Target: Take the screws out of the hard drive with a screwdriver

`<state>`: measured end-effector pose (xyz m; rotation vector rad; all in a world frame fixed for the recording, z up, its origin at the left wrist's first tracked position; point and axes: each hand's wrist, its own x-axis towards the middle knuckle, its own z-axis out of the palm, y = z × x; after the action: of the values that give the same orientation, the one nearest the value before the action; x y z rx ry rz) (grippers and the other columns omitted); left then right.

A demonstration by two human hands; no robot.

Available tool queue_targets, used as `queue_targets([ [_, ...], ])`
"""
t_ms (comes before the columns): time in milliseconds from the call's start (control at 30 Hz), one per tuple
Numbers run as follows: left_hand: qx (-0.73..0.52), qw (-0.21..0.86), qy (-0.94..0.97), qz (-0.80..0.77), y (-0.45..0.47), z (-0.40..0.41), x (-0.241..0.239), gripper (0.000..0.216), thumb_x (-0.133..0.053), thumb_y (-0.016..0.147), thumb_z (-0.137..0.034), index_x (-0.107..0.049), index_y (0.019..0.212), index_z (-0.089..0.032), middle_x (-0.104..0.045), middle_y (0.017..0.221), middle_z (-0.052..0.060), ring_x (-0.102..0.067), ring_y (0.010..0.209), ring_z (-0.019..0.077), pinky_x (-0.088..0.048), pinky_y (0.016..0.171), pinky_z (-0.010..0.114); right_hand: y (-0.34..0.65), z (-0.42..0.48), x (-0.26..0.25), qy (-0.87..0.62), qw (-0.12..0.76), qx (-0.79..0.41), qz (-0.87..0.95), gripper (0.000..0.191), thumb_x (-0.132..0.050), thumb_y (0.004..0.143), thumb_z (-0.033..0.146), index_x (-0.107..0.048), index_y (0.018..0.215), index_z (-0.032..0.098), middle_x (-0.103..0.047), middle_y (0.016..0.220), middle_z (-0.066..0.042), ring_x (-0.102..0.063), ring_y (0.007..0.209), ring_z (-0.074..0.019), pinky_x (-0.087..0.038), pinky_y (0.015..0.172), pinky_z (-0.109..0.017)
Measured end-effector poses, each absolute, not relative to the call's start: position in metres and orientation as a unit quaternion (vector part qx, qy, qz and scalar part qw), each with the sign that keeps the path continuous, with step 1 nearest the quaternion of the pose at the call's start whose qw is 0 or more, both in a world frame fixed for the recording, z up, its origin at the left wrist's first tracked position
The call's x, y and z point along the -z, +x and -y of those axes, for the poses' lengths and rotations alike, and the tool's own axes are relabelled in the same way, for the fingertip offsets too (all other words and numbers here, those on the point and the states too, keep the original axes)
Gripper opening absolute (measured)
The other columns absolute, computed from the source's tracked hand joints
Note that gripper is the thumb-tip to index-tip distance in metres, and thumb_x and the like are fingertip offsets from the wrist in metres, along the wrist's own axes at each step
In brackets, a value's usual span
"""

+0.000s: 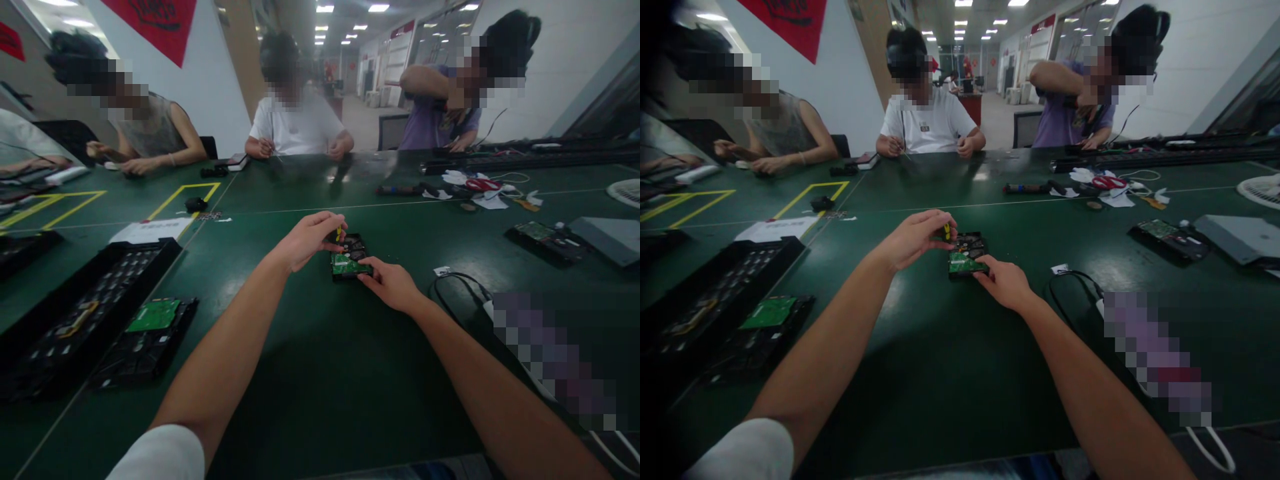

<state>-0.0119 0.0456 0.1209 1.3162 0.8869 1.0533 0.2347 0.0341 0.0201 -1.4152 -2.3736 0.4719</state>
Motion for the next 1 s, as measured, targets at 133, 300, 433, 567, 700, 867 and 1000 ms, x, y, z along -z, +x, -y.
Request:
queue_targets([
  [133,-0.451,0.554,0.579,-0.392,-0.013,-0.046,-0.121,0.028,-0.071,0.089,-0.045,-0.074,0.090,-0.016,-0.066,0.103,0.009,-0.063,0.097,0.0202,-0.060,0.073,0.030,0.234,-0.034,-0.020,-0.497,0.170,-0.163,0.835,0.037,-0.058,0.104,0.044,-0.061,0.137,0.027,-0.070,0.078,0.001,-0.063,0.068,-0.0176,-0.036,0.061,-0.029],
  [300,-0.432,0.539,0.601,-0.403,-0.015,-0.043,-0.125,0.025,-0.070,0.090,-0.039,-0.072,0.096,-0.015,-0.067,0.098,0.008,-0.064,0.088,0.0168,-0.057,0.068,0.026,0.234,-0.032,-0.021,-0.494,0.173,-0.167,0.836,0.036,-0.058,0.105,0.043,-0.060,0.137,0.027,-0.071,0.078,0.002,-0.063,0.068,-0.0172,-0.036,0.061,-0.029],
  [433,-0.434,0.558,0.584,-0.399,-0.014,-0.040,-0.128,0.023,-0.071,0.090,-0.037,-0.064,0.098,-0.017,-0.070,0.096,0.008,-0.068,0.088,0.0187,-0.061,0.073,0.032,0.235,-0.032,-0.021,-0.496,0.172,-0.167,0.834,0.037,-0.057,0.105,0.044,-0.060,0.138,0.027,-0.071,0.080,0.001,-0.064,0.068,-0.0172,-0.037,0.061,-0.028],
  [567,-0.453,0.578,0.552,-0.396,-0.014,-0.043,-0.127,0.020,-0.068,0.091,-0.036,-0.063,0.097,-0.017,-0.072,0.096,0.010,-0.070,0.090,0.0209,-0.062,0.074,0.034,0.234,-0.033,-0.021,-0.498,0.169,-0.160,0.836,0.037,-0.057,0.105,0.044,-0.061,0.138,0.027,-0.071,0.078,0.001,-0.063,0.069,-0.0176,-0.035,0.061,-0.029],
  [700,-0.455,0.580,0.560,-0.379,-0.015,-0.047,-0.123,0.023,-0.063,0.091,-0.037,-0.071,0.094,-0.015,-0.070,0.097,0.011,-0.068,0.094,0.0222,-0.063,0.071,0.033,0.234,-0.033,-0.022,-0.503,0.161,-0.162,0.834,0.037,-0.058,0.105,0.044,-0.061,0.137,0.027,-0.072,0.080,0.001,-0.064,0.069,-0.0172,-0.035,0.061,-0.029],
  [867,-0.463,0.569,0.562,-0.382,-0.017,-0.049,-0.122,0.025,-0.062,0.091,-0.035,-0.074,0.099,-0.014,-0.068,0.095,0.011,-0.066,0.092,0.0214,-0.062,0.069,0.031,0.234,-0.032,-0.024,-0.500,0.165,-0.161,0.835,0.037,-0.058,0.105,0.044,-0.061,0.137,0.027,-0.071,0.080,0.001,-0.064,0.070,-0.0173,-0.035,0.061,-0.029],
  [1000,-0.479,0.584,0.539,-0.372,-0.018,-0.050,-0.121,0.017,-0.059,0.093,-0.029,-0.068,0.101,-0.017,-0.071,0.093,0.010,-0.070,0.089,0.0211,-0.063,0.071,0.033,0.234,-0.032,-0.024,-0.500,0.165,-0.168,0.833,0.037,-0.058,0.105,0.045,-0.061,0.138,0.027,-0.072,0.081,0.000,-0.064,0.070,-0.0176,-0.035,0.061,-0.028],
])
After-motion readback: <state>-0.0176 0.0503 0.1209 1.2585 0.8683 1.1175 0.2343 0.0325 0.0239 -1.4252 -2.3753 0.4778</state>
